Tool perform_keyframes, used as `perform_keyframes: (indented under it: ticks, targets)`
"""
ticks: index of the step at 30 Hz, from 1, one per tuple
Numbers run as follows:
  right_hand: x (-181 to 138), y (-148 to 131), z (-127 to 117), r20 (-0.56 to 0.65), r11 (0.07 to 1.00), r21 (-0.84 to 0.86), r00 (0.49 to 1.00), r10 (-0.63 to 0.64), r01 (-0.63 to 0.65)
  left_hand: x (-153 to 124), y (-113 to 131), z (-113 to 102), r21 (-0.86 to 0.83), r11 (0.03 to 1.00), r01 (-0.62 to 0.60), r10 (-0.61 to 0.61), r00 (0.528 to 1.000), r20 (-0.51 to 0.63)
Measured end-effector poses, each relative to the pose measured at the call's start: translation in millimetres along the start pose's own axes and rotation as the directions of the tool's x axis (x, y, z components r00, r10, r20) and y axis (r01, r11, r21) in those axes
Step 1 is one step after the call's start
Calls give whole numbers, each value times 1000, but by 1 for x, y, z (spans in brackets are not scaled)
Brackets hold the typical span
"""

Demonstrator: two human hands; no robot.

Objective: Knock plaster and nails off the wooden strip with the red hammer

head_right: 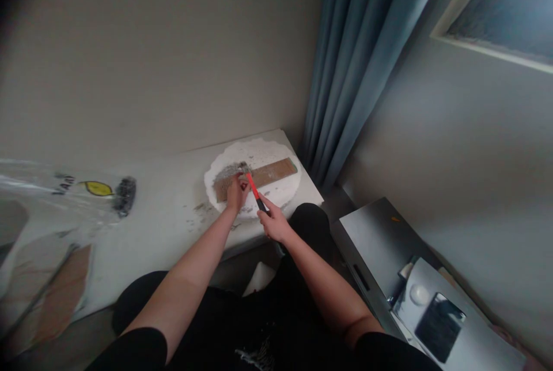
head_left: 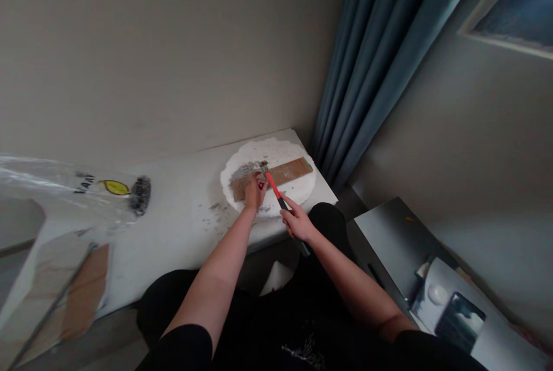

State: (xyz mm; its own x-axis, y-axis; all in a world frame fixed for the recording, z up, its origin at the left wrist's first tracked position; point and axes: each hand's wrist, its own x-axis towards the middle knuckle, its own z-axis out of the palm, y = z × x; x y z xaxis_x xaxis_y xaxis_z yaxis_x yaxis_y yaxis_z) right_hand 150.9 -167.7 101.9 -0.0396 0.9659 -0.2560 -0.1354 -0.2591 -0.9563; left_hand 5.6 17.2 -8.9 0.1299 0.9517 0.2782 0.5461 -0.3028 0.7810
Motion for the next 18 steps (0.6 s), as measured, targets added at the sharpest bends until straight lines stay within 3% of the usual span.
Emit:
perform_keyframes:
  ticks: [3, 8, 13, 18]
  targets:
    - [0, 3, 2, 2, 998, 14, 998, -61, 61, 0, 0, 0, 7, 1000, 8, -8, 1000, 11]
    - [2, 0, 2, -25, 1000, -18, 1000, -5, 5, 1, -5, 3, -53, 999, -8, 7, 1000, -10]
    - [1, -1, -2, 10, 997, -6, 997, -73, 73, 2, -5, 4, -34, 999, -2, 2, 1000, 15]
    - [1, 9, -3, 12, 999, -39, 1000, 6, -6, 2, -3, -1, -41, 999, 5, -5, 1000, 5]
